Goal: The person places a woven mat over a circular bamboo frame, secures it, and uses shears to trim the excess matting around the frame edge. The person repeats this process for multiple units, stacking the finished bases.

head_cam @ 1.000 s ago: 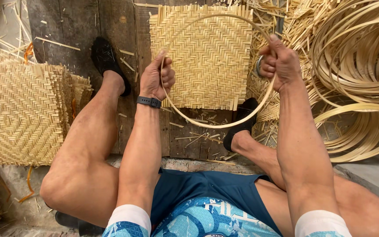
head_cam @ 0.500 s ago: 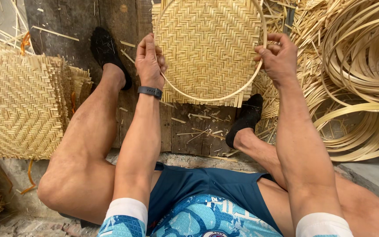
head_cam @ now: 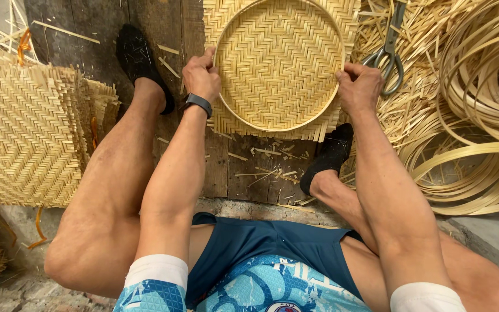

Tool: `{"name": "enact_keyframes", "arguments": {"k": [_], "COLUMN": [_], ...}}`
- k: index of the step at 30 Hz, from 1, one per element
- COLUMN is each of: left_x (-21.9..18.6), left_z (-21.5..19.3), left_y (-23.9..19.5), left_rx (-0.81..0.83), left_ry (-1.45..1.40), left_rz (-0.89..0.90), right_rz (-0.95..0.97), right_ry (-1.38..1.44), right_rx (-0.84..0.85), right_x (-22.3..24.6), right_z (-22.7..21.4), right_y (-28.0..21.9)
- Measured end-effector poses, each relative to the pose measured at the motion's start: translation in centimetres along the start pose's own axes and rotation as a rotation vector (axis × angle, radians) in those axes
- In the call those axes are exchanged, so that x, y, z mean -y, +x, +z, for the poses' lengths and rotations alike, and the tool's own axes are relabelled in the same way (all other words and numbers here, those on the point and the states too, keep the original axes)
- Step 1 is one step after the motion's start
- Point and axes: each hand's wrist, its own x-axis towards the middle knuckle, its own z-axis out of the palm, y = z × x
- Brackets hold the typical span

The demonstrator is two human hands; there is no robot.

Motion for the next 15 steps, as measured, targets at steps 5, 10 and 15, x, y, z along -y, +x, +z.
{"name": "enact_keyframes", "arguments": {"k": [5,10,15], "left_x": [-0.4,-1.4,-1.8], "left_z": [-0.8,-1.1,-1.7], "left_y": [0.2,-0.1,1.2], "left_rx": [0.004,-0.035,0.044], "left_ry": [-0.124,-0.073,-0.062], "left_rz": [-0.058,-0.217,-0.298], "right_rz": [-0.042,0.029,-0.061], "right_ry": [-0.069,-0.082,-0.110], "right_rx": [-0.040,-0.004,-0.119], "right_x": [-0.8,-1.7,-1.6], "right_z": [1.1,1.5,2.1], "right_y": [0.1,0.4,0.8]}}
